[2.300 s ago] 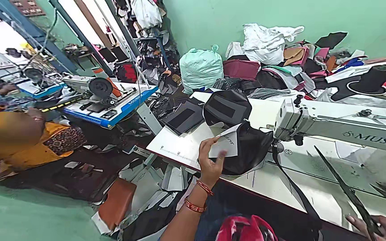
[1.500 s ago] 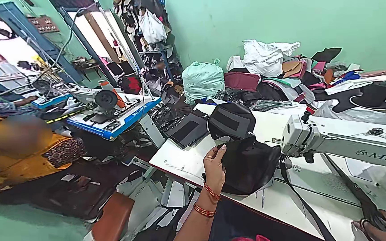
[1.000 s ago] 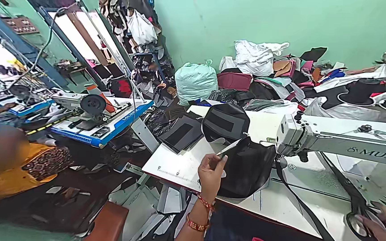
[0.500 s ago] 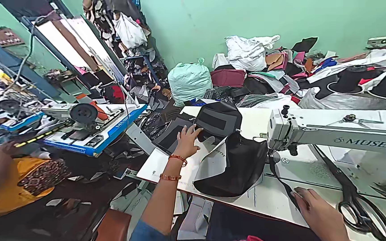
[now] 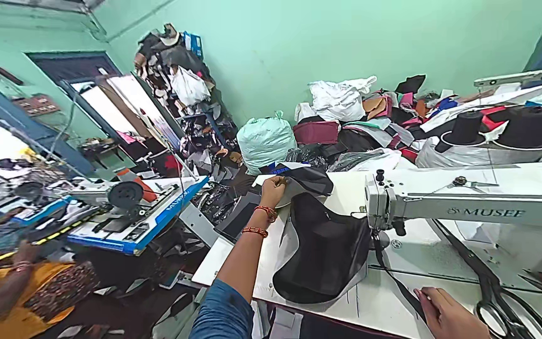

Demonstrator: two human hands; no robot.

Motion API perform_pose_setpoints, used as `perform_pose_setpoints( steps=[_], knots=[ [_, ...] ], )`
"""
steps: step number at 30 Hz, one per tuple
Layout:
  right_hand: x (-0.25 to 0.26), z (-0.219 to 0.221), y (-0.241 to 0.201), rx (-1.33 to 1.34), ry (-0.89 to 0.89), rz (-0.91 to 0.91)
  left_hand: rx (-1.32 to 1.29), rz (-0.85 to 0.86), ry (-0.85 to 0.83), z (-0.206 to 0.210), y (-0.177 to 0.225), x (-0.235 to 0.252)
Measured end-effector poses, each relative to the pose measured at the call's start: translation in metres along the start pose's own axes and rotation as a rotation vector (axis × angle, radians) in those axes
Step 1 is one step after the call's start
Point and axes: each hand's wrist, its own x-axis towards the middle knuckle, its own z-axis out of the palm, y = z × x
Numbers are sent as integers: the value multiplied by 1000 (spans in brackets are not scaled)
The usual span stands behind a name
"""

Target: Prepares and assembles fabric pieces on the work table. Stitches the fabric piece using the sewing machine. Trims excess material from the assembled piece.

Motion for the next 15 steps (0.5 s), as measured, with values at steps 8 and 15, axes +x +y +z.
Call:
perform_pose_setpoints(
  steps=[8,15],
  knots=[
    [1,0,4,28,-35,22,-24,178,558,-63,56,7],
    [0,8,3,-34,115,-27,37,586,1050,-179,118,-91]
  ],
)
